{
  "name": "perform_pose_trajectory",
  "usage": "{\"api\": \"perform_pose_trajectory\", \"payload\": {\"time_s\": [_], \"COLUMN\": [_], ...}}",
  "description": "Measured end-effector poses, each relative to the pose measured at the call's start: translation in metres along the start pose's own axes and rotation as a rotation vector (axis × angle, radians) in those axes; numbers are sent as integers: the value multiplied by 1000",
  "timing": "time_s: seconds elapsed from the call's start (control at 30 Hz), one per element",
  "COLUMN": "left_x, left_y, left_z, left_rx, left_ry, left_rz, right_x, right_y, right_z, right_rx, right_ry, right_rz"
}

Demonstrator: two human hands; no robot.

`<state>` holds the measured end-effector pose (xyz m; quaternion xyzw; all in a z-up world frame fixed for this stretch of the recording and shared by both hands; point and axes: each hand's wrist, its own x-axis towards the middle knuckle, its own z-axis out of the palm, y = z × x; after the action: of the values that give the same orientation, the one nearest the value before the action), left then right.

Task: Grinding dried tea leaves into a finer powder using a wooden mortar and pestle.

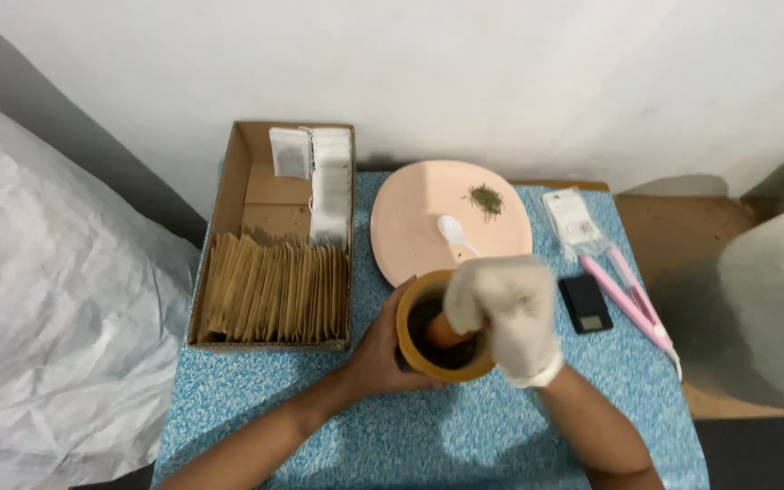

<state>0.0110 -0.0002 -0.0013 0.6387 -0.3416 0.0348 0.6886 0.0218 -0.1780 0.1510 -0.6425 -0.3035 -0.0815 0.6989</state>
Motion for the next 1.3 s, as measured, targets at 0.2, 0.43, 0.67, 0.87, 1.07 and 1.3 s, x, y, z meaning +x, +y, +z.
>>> {"api": "perform_pose_trajectory", "payload": {"time_s": [0.2,0.43,0.67,0.87,1.07,1.3], "left_x": [-2,0,-6,-7,-2,-5], "left_y": [-10,-3,-17,-12,-5,-9], "left_z": [3,2,3,2,6,5], "left_rx": [-5,-14,-12,-7,19,-45], "left_ry": [31,63,70,64,83,55], "left_rz": [51,68,65,44,13,-13], "right_x": [-4,-9,-16,-2,2,-4], "right_y": [-8,5,7,30,18,25], "right_z": [1,1,1,17,18,13], "right_rx": [-42,85,-17,146,-22,-88], "right_ry": [76,92,99,151,129,142], "right_rz": [-215,-281,-335,-150,-121,-220]}}
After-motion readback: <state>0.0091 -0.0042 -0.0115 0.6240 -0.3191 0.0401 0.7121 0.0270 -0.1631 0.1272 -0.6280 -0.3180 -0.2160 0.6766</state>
